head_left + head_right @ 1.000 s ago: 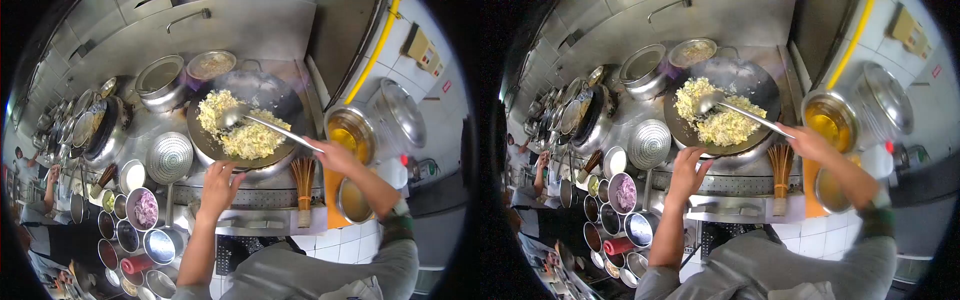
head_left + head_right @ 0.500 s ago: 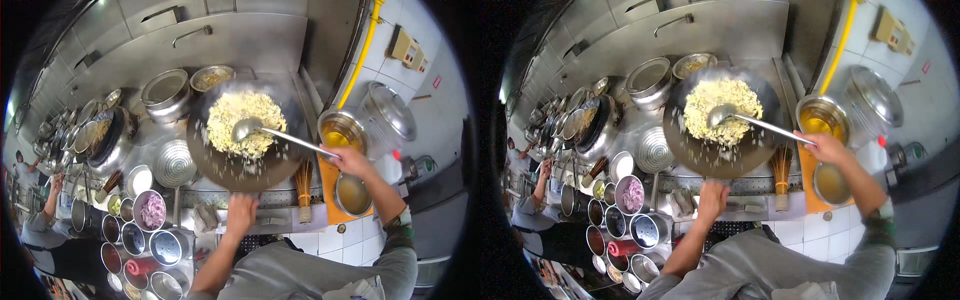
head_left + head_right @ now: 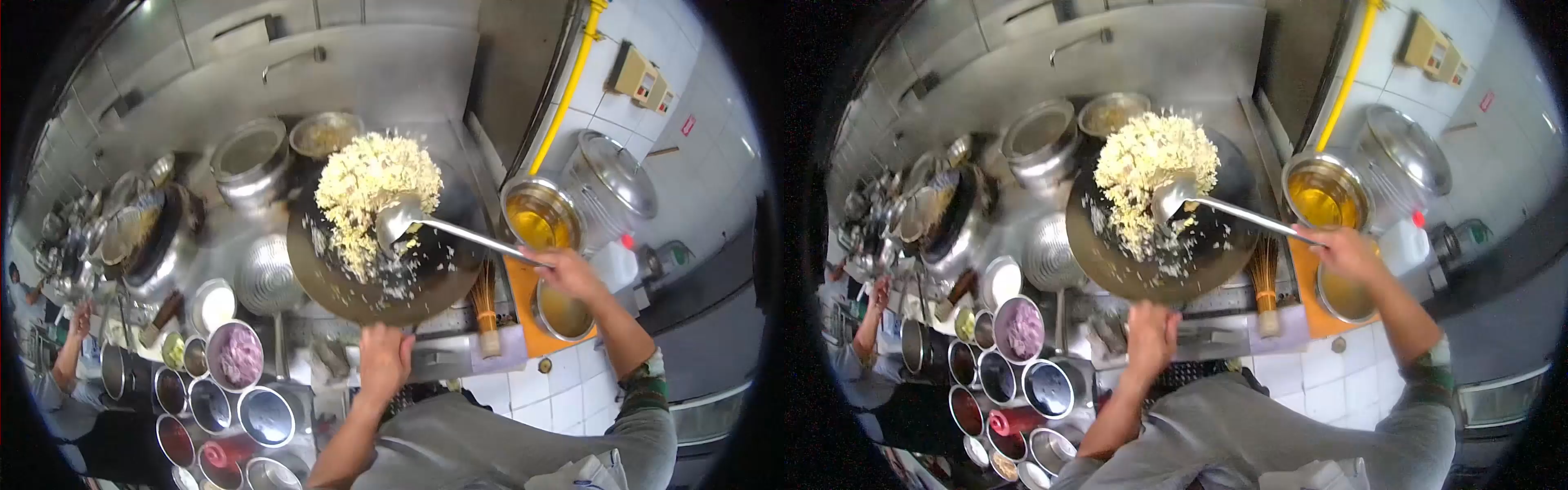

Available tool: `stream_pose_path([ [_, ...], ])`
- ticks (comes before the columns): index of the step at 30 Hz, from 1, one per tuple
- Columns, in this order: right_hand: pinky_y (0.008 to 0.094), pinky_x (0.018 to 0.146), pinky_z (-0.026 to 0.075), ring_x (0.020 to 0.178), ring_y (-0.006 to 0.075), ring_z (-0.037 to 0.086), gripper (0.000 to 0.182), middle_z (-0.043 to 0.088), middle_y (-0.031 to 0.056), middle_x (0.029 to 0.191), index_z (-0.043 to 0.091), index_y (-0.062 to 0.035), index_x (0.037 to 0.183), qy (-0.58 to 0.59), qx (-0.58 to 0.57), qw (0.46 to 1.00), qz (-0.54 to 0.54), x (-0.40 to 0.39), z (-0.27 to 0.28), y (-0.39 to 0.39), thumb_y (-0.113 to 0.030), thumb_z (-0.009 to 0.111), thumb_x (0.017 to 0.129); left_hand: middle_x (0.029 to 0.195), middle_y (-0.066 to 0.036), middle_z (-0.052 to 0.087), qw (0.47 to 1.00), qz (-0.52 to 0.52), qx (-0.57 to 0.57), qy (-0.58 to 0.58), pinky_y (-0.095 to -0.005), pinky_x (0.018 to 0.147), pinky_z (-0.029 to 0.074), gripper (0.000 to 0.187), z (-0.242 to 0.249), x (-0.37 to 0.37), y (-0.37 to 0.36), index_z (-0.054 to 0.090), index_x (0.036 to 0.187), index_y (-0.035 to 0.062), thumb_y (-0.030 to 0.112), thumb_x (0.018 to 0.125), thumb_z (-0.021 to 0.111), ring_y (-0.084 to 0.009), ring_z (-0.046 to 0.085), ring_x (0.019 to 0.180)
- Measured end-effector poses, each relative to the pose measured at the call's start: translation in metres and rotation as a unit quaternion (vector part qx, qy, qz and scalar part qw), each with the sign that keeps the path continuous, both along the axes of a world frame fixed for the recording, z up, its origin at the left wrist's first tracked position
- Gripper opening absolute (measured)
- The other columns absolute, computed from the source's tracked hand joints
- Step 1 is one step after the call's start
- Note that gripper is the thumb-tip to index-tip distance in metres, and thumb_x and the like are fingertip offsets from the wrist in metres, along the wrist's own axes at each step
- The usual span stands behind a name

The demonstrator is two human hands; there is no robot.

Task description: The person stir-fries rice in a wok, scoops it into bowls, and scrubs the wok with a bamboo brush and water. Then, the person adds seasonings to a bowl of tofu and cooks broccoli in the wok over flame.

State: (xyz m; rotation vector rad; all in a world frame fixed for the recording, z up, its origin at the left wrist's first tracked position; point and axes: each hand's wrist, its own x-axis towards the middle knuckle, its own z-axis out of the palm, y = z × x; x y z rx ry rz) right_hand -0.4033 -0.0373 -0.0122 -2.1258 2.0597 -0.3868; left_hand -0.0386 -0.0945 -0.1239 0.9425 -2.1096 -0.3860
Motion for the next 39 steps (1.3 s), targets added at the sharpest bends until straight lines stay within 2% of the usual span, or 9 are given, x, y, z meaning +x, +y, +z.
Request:
stream_pose_path([
  [5, 0.0310, 0.068, 0.049, 0.067, 0.0189, 0.061, 0.051, 0.067, 0.0116, 0.086, 0.056, -0.0198, 0.130, -0.123, 0.176, 0.977, 0.005, -0.026, 0.063, 0.023, -0.007, 0.065, 0.082, 0.082, -0.016, 0.052, 0.999, 0.017, -0.011, 0.027, -0.0433, 0.073, 0.039, 0.010, 0.020, -0.021, -0.071, 0.057, 0.081, 0.0018, 0.008, 0.080, 0.065, -0.0358, 0.048, 0.081],
  [14, 0.0368, 0.068, 0.051, 0.071, 0.0283, 0.064, 0.053, 0.067, 0.0161, 0.095, 0.050, -0.0313, 0.134, -0.098, 0.057, 0.994, -0.008, 0.047, -0.055, -0.061, -0.013, 0.062, 0.086, 0.103, -0.014, 0.058, 0.999, 0.004, 0.034, -0.017, -0.0420, 0.084, 0.042, 0.025, 0.016, -0.011, -0.077, 0.064, 0.101, 0.0031, 0.012, 0.078, 0.069, -0.0348, 0.052, 0.099],
  [18, 0.0422, 0.068, 0.050, 0.073, 0.0317, 0.064, 0.053, 0.066, 0.0165, 0.094, 0.048, -0.0316, 0.135, -0.116, 0.162, 0.979, -0.029, -0.006, -0.027, -0.044, -0.014, 0.062, 0.086, 0.118, -0.013, 0.056, 0.992, 0.079, 0.050, -0.084, -0.0415, 0.092, 0.040, 0.038, 0.044, 0.034, -0.053, 0.061, 0.114, 0.0031, 0.015, 0.079, 0.070, -0.0327, 0.051, 0.111],
  [24, 0.0355, 0.066, 0.050, 0.067, 0.0267, 0.062, 0.053, 0.064, 0.0175, 0.088, 0.049, -0.0303, 0.134, -0.071, 0.016, 0.996, 0.058, 0.000, -0.041, -0.094, -0.010, 0.060, 0.087, 0.101, -0.014, 0.057, 0.998, 0.012, 0.023, -0.062, -0.0422, 0.080, 0.041, 0.025, 0.019, -0.021, -0.079, 0.061, 0.098, 0.0025, 0.017, 0.079, 0.070, -0.0330, 0.052, 0.093],
  [29, 0.0290, 0.058, 0.048, 0.061, 0.0128, 0.056, 0.050, 0.060, 0.0011, 0.072, 0.051, -0.0180, 0.135, -0.225, 0.196, 0.944, 0.138, -0.083, 0.027, -0.042, -0.007, 0.060, 0.087, 0.081, -0.015, 0.050, 1.000, -0.003, -0.004, 0.006, -0.0418, 0.070, 0.037, 0.016, 0.079, -0.024, -0.027, 0.056, 0.082, 0.0005, 0.011, 0.081, 0.068, -0.0338, 0.046, 0.078],
  [31, 0.0278, 0.059, 0.047, 0.065, 0.0087, 0.054, 0.051, 0.060, -0.0024, 0.076, 0.050, -0.0157, 0.136, -0.332, 0.387, 0.857, -0.075, -0.080, 0.058, -0.030, -0.004, 0.058, 0.087, 0.083, -0.016, 0.051, 0.999, 0.030, 0.043, 0.009, -0.0424, 0.071, 0.038, 0.014, 0.083, -0.033, -0.035, 0.058, 0.085, 0.0006, 0.011, 0.081, 0.067, -0.0342, 0.047, 0.079],
  [33, 0.0303, 0.065, 0.049, 0.068, 0.0111, 0.057, 0.053, 0.063, 0.0002, 0.081, 0.049, -0.0172, 0.136, -0.254, 0.336, 0.907, -0.028, -0.053, 0.046, -0.044, -0.003, 0.059, 0.086, 0.082, -0.014, 0.050, 0.999, 0.031, 0.019, 0.030, -0.0433, 0.071, 0.038, 0.013, 0.044, -0.043, -0.051, 0.058, 0.083, 0.0045, 0.011, 0.079, 0.069, -0.0338, 0.047, 0.079],
  [35, 0.0330, 0.068, 0.050, 0.069, 0.0135, 0.058, 0.054, 0.064, 0.0012, 0.081, 0.049, -0.0183, 0.137, -0.152, 0.088, 0.981, 0.081, -0.049, -0.008, -0.054, -0.004, 0.060, 0.085, 0.082, -0.014, 0.050, 0.999, 0.037, 0.012, -0.009, -0.0437, 0.070, 0.038, 0.013, -0.011, -0.043, -0.049, 0.058, 0.082, 0.0044, 0.013, 0.080, 0.068, -0.0341, 0.047, 0.079],
  [39, 0.0343, 0.073, 0.050, 0.075, 0.0157, 0.061, 0.054, 0.068, 0.0065, 0.091, 0.051, -0.0175, 0.135, 0.012, -0.005, 0.998, 0.055, -0.036, -0.010, -0.010, -0.003, 0.061, 0.084, 0.086, -0.016, 0.052, 0.998, -0.027, 0.030, -0.046, -0.0447, 0.074, 0.040, 0.013, -0.013, 0.005, 0.021, 0.059, 0.083, 0.0034, 0.013, 0.079, 0.067, -0.0363, 0.049, 0.084],
])
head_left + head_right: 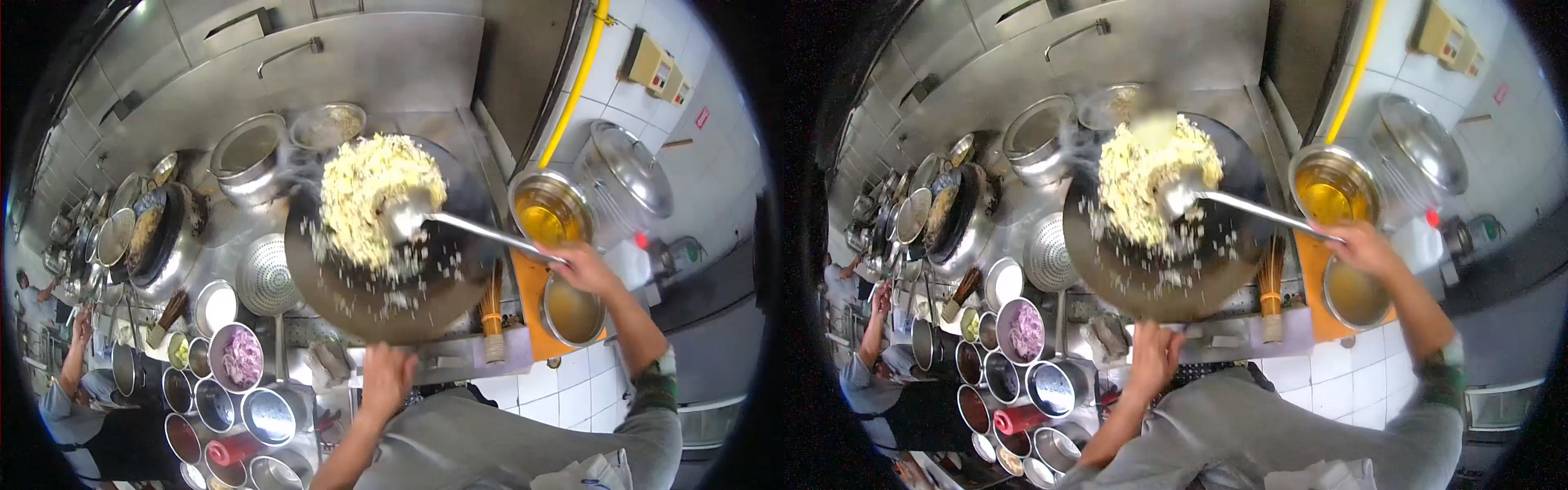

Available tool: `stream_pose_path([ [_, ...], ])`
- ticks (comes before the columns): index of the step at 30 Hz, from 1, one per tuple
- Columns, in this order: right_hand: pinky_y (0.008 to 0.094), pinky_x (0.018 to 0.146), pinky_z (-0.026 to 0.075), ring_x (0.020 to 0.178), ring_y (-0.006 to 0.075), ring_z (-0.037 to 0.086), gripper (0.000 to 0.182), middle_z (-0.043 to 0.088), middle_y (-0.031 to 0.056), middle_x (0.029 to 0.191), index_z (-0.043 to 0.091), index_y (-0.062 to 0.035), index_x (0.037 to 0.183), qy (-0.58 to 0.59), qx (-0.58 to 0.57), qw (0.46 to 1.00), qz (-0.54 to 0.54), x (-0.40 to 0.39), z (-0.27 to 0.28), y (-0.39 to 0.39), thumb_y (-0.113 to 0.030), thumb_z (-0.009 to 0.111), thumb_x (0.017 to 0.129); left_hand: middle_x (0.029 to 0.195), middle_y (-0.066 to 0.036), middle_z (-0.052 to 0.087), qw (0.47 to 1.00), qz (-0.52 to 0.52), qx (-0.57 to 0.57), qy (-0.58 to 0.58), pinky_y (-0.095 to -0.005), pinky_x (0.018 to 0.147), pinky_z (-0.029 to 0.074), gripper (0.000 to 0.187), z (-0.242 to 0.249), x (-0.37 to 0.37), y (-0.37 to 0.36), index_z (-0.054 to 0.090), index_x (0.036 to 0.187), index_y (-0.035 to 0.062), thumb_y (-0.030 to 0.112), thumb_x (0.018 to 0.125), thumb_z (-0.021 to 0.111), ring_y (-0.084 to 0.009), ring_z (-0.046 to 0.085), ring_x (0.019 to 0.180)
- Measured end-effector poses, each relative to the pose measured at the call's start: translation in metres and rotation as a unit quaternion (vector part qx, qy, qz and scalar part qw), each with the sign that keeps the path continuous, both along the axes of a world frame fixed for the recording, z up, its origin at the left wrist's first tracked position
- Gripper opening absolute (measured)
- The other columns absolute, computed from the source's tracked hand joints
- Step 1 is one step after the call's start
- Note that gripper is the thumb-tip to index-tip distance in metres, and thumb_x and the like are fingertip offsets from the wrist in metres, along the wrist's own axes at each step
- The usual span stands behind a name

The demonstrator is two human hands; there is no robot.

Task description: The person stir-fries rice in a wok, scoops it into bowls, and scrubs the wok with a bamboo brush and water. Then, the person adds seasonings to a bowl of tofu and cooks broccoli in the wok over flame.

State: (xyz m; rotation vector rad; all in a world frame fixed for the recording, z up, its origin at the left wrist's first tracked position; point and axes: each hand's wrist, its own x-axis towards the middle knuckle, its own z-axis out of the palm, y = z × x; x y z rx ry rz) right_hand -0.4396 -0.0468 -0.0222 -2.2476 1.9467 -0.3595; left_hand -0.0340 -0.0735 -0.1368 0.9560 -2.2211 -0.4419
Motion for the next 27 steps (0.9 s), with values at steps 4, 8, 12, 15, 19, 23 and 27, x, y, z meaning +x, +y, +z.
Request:
stream_pose_path([
  [4, 0.0338, 0.074, 0.050, 0.081, 0.0197, 0.065, 0.052, 0.068, 0.0108, 0.102, 0.052, -0.0152, 0.133, -0.217, 0.207, 0.953, -0.042, -0.014, 0.044, 0.025, -0.004, 0.061, 0.083, 0.088, -0.017, 0.054, 0.997, 0.030, -0.012, 0.069, -0.0445, 0.077, 0.039, 0.012, 0.097, -0.007, -0.031, 0.060, 0.087, -0.0001, 0.006, 0.079, 0.066, -0.0373, 0.050, 0.085],
  [8, 0.0367, 0.072, 0.050, 0.075, 0.0236, 0.066, 0.049, 0.068, 0.0101, 0.103, 0.054, -0.0143, 0.130, -0.096, 0.087, 0.991, 0.030, 0.011, 0.028, -0.011, -0.007, 0.062, 0.083, 0.088, -0.017, 0.052, 0.997, 0.029, -0.036, 0.063, -0.0445, 0.076, 0.039, 0.011, 0.035, -0.027, -0.078, 0.057, 0.084, 0.0000, 0.007, 0.080, 0.065, -0.0366, 0.049, 0.084],
  [12, 0.0368, 0.077, 0.050, 0.082, 0.0246, 0.066, 0.046, 0.067, 0.0114, 0.110, 0.056, -0.0146, 0.129, -0.006, 0.072, 0.990, -0.120, 0.044, 0.030, 0.000, -0.008, 0.061, 0.083, 0.086, -0.018, 0.052, 1.000, 0.008, -0.028, 0.002, -0.0447, 0.077, 0.039, 0.013, -0.019, 0.001, -0.038, 0.056, 0.084, 0.0013, 0.012, 0.082, 0.063, -0.0376, 0.048, 0.084],
  [15, 0.0373, 0.077, 0.050, 0.083, 0.0323, 0.065, 0.049, 0.066, 0.0168, 0.103, 0.057, -0.0238, 0.128, -0.078, 0.014, 0.997, -0.020, 0.004, 0.031, 0.029, -0.008, 0.062, 0.081, 0.085, -0.019, 0.052, 0.999, 0.015, -0.029, 0.029, -0.0458, 0.078, 0.039, 0.012, 0.025, 0.004, -0.031, 0.056, 0.083, 0.0011, 0.011, 0.082, 0.062, -0.0383, 0.048, 0.084],
  [19, 0.0385, 0.075, 0.050, 0.079, 0.0345, 0.063, 0.051, 0.066, 0.0165, 0.103, 0.057, -0.0251, 0.128, -0.033, 0.092, 0.995, -0.014, -0.013, 0.090, 0.022, -0.008, 0.062, 0.080, 0.087, -0.017, 0.052, 0.997, 0.032, -0.029, 0.064, -0.0446, 0.079, 0.040, 0.012, 0.031, -0.015, -0.095, 0.058, 0.085, 0.0015, 0.010, 0.080, 0.065, -0.0372, 0.048, 0.087],
  [23, 0.0426, 0.073, 0.049, 0.076, 0.0344, 0.062, 0.050, 0.066, 0.0171, 0.100, 0.058, -0.0242, 0.127, 0.118, 0.062, 0.989, -0.071, -0.006, 0.076, -0.015, -0.010, 0.062, 0.079, 0.088, -0.016, 0.053, 0.998, 0.021, -0.009, 0.055, -0.0445, 0.078, 0.041, 0.014, 0.016, -0.024, -0.115, 0.059, 0.087, 0.0019, 0.009, 0.078, 0.067, -0.0369, 0.049, 0.087],
  [27, 0.0440, 0.069, 0.048, 0.070, 0.0352, 0.060, 0.058, 0.061, 0.0206, 0.079, 0.050, -0.0266, 0.134, 0.098, 0.030, 0.992, -0.073, 0.007, 0.005, -0.085, -0.006, 0.060, 0.081, 0.091, -0.016, 0.053, 0.999, 0.004, 0.002, 0.037, -0.0444, 0.078, 0.042, 0.016, 0.015, -0.023, -0.118, 0.059, 0.089, 0.0017, 0.007, 0.077, 0.068, -0.0374, 0.050, 0.088],
])
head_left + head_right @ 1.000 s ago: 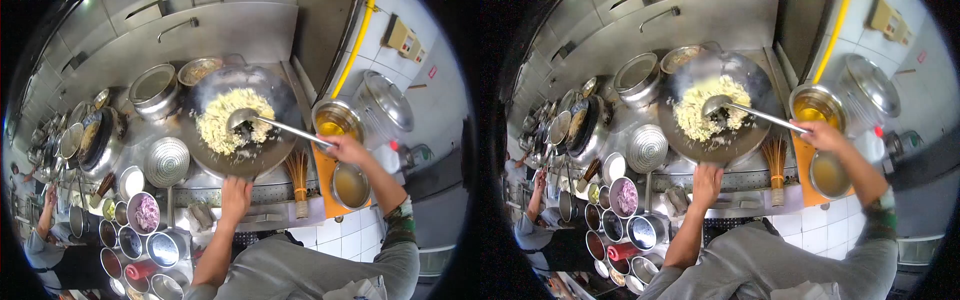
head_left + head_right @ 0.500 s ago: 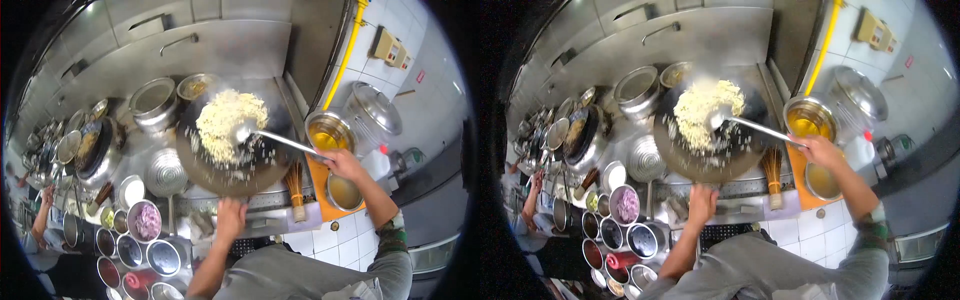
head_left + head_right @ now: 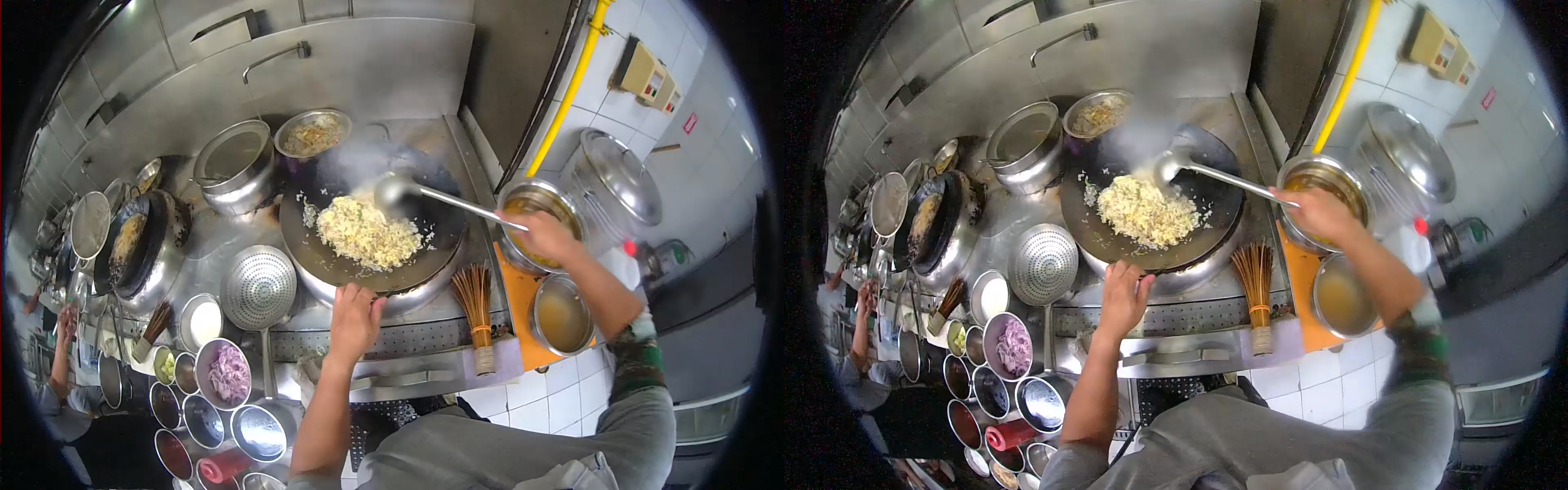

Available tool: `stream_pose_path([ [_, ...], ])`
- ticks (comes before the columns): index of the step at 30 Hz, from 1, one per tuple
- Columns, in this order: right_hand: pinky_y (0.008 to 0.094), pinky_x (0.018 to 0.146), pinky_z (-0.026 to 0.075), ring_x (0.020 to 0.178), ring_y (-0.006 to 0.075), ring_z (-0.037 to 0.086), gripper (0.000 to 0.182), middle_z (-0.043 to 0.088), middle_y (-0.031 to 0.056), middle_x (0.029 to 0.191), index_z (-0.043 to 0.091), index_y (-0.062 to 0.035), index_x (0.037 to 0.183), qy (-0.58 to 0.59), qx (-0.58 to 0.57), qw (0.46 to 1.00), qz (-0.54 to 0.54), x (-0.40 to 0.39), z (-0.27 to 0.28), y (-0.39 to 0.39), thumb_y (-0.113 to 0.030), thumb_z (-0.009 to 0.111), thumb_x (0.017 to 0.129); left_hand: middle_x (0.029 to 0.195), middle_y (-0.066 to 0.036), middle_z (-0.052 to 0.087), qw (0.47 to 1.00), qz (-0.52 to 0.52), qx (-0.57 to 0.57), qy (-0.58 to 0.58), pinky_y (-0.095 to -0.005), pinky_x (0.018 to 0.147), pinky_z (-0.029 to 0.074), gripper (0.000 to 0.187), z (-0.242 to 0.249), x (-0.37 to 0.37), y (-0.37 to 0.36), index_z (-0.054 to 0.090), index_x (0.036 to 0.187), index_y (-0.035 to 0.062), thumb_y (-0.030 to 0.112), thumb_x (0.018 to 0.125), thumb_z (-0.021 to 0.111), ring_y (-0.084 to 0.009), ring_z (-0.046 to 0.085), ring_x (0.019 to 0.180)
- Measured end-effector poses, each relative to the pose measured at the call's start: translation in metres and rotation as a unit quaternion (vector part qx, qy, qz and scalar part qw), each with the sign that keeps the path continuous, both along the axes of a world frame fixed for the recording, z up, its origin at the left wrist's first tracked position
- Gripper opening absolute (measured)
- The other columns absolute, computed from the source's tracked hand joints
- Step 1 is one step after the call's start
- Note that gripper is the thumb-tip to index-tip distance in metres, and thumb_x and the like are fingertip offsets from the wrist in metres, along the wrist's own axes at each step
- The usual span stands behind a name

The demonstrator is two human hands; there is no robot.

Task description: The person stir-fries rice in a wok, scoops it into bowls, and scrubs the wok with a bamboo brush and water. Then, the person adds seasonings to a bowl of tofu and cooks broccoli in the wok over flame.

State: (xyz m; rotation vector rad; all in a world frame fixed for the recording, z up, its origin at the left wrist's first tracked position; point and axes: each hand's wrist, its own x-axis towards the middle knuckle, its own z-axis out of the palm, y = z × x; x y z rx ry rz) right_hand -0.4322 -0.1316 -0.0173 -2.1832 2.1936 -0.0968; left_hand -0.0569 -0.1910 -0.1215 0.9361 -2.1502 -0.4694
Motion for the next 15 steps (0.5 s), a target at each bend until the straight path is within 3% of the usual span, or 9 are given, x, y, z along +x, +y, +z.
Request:
stream_pose_path([
  [3, 0.0435, 0.067, 0.049, 0.069, 0.0342, 0.061, 0.055, 0.063, 0.0176, 0.080, 0.051, -0.0329, 0.133, -0.075, -0.027, 0.995, 0.053, -0.007, 0.002, -0.012, -0.009, 0.058, 0.084, 0.096, -0.016, 0.055, 1.000, 0.010, 0.011, 0.005, -0.0434, 0.080, 0.042, 0.021, 0.010, 0.006, 0.006, 0.060, 0.095, 0.0017, 0.007, 0.076, 0.069, -0.0370, 0.051, 0.091],
  [4, 0.0439, 0.066, 0.049, 0.069, 0.0341, 0.062, 0.054, 0.063, 0.0177, 0.082, 0.050, -0.0335, 0.133, -0.053, 0.025, 0.997, 0.044, -0.017, 0.016, -0.009, -0.009, 0.058, 0.085, 0.102, -0.015, 0.056, 0.999, 0.029, -0.018, -0.005, -0.0421, 0.083, 0.043, 0.029, 0.017, 0.012, 0.011, 0.060, 0.103, 0.0020, 0.010, 0.077, 0.070, -0.0356, 0.052, 0.097],
  [7, 0.0443, 0.066, 0.049, 0.070, 0.0345, 0.062, 0.054, 0.064, 0.0175, 0.083, 0.051, -0.0324, 0.133, -0.086, 0.010, 0.989, 0.121, -0.039, 0.020, 0.001, -0.008, 0.058, 0.085, 0.106, -0.014, 0.057, 0.996, 0.079, -0.014, -0.039, -0.0412, 0.085, 0.043, 0.034, 0.040, 0.025, 0.022, 0.060, 0.108, 0.0023, 0.012, 0.077, 0.071, -0.0341, 0.053, 0.101],
  [8, 0.0443, 0.067, 0.048, 0.071, 0.0349, 0.062, 0.053, 0.064, 0.0180, 0.085, 0.051, -0.0298, 0.133, -0.073, 0.030, 0.994, 0.070, -0.027, 0.011, -0.005, -0.008, 0.059, 0.085, 0.107, -0.014, 0.057, 0.997, 0.065, 0.018, -0.045, -0.0415, 0.086, 0.042, 0.035, 0.047, 0.017, 0.021, 0.060, 0.109, 0.0018, 0.015, 0.078, 0.071, -0.0338, 0.053, 0.102],
  [9, 0.0443, 0.067, 0.048, 0.071, 0.0349, 0.062, 0.053, 0.064, 0.0180, 0.085, 0.051, -0.0298, 0.133, -0.073, 0.034, 0.995, 0.067, -0.020, -0.001, -0.010, -0.008, 0.059, 0.085, 0.101, -0.013, 0.058, 0.998, 0.055, 0.002, -0.017, -0.0417, 0.082, 0.042, 0.029, 0.042, 0.004, 0.017, 0.061, 0.103, 0.0026, 0.015, 0.078, 0.071, -0.0335, 0.053, 0.096],
  [11, 0.0442, 0.068, 0.048, 0.070, 0.0365, 0.060, 0.052, 0.063, 0.0197, 0.085, 0.051, -0.0288, 0.133, -0.108, -0.043, 0.990, 0.086, -0.015, -0.019, -0.029, -0.008, 0.059, 0.086, 0.092, -0.012, 0.056, 0.996, 0.043, 0.022, -0.076, -0.0419, 0.076, 0.042, 0.021, 0.019, -0.005, 0.012, 0.061, 0.094, 0.0038, 0.013, 0.078, 0.071, -0.0331, 0.052, 0.087],
  [14, 0.0311, 0.057, 0.047, 0.060, 0.0166, 0.058, 0.049, 0.067, 0.0055, 0.080, 0.051, -0.0205, 0.135, -0.198, -0.002, 0.961, 0.194, -0.059, 0.019, 0.007, -0.007, 0.058, 0.088, 0.084, -0.012, 0.054, 0.998, 0.038, -0.007, -0.057, -0.0420, 0.072, 0.040, 0.016, 0.034, 0.005, 0.043, 0.059, 0.087, 0.0047, 0.012, 0.077, 0.070, -0.0332, 0.050, 0.081],
  [15, 0.0267, 0.055, 0.045, 0.061, 0.0109, 0.056, 0.049, 0.067, 0.0028, 0.081, 0.051, -0.0181, 0.135, -0.303, 0.147, 0.940, 0.055, -0.064, 0.054, 0.030, -0.007, 0.059, 0.088, 0.084, -0.012, 0.054, 0.997, 0.041, -0.005, -0.058, -0.0420, 0.072, 0.040, 0.016, 0.051, 0.001, 0.048, 0.059, 0.087, 0.0047, 0.012, 0.077, 0.070, -0.0332, 0.050, 0.081],
])
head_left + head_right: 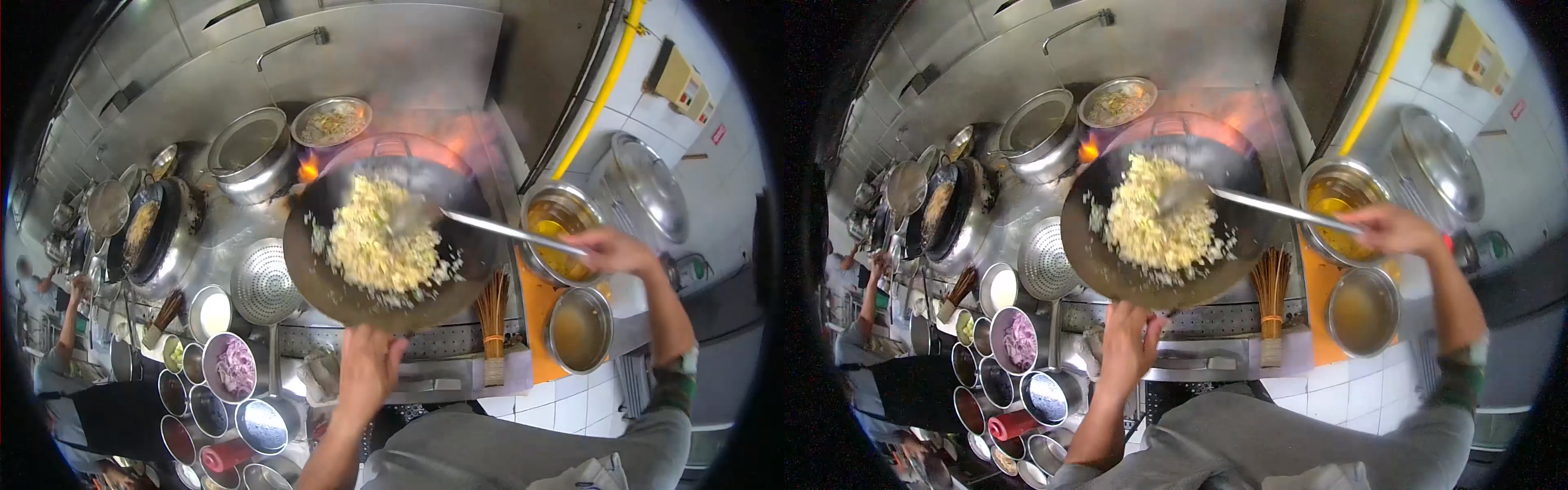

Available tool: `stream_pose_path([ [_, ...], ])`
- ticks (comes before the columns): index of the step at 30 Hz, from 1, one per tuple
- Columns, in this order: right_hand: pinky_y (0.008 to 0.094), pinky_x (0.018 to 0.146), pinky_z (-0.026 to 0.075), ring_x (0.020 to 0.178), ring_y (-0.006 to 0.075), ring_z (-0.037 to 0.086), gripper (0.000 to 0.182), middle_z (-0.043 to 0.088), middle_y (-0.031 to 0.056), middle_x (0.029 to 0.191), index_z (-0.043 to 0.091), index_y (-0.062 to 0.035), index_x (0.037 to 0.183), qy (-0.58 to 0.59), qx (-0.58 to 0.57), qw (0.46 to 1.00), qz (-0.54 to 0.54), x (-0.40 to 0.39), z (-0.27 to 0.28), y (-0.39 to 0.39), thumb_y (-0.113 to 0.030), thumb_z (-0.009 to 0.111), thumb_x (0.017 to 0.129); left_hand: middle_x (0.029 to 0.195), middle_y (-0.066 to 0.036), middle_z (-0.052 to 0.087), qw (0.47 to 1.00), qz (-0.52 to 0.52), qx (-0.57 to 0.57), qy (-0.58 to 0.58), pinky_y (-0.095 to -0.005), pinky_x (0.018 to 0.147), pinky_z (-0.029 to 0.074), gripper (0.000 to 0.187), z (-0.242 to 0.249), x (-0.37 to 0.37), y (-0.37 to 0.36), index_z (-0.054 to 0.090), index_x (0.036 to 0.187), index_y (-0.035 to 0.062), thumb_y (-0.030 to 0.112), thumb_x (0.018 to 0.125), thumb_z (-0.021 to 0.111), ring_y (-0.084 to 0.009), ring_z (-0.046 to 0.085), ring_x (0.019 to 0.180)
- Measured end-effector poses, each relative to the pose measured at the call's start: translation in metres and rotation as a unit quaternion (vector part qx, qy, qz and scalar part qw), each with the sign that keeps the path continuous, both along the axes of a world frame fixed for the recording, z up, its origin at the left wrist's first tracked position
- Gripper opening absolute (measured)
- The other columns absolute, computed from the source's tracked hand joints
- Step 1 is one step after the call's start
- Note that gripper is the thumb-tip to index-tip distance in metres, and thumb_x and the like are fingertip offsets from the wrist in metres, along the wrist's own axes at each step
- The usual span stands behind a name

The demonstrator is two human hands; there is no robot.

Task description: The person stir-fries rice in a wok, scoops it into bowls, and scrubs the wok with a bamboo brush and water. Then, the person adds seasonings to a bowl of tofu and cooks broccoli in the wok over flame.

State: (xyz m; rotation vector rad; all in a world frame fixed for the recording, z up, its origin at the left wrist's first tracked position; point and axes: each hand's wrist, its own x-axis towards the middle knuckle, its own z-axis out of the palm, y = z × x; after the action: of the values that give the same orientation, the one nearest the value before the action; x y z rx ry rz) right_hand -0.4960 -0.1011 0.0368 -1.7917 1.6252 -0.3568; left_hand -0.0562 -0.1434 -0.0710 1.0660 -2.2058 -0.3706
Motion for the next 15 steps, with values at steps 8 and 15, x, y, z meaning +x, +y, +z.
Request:
stream_pose_path([
  [8, 0.0270, 0.062, 0.049, 0.065, 0.0078, 0.056, 0.050, 0.063, -0.0036, 0.081, 0.054, -0.0190, 0.133, 0.020, -0.133, 0.991, -0.028, 0.051, -0.074, 0.023, -0.005, 0.061, 0.086, 0.084, -0.015, 0.053, 0.999, 0.007, -0.002, 0.037, -0.0425, 0.073, 0.040, 0.010, -0.075, -0.004, 0.019, 0.060, 0.084, 0.0050, 0.012, 0.080, 0.067, -0.0350, 0.049, 0.083],
  [15, 0.0279, 0.068, 0.047, 0.072, 0.0075, 0.052, 0.050, 0.062, -0.0010, 0.084, 0.053, -0.0156, 0.133, -0.101, 0.149, 0.977, -0.115, 0.037, -0.017, 0.077, -0.006, 0.062, 0.085, 0.084, -0.015, 0.053, 0.996, -0.017, -0.035, 0.082, -0.0443, 0.072, 0.038, 0.009, 0.020, 0.016, 0.037, 0.058, 0.083, 0.0027, 0.008, 0.080, 0.065, -0.0352, 0.049, 0.083],
])
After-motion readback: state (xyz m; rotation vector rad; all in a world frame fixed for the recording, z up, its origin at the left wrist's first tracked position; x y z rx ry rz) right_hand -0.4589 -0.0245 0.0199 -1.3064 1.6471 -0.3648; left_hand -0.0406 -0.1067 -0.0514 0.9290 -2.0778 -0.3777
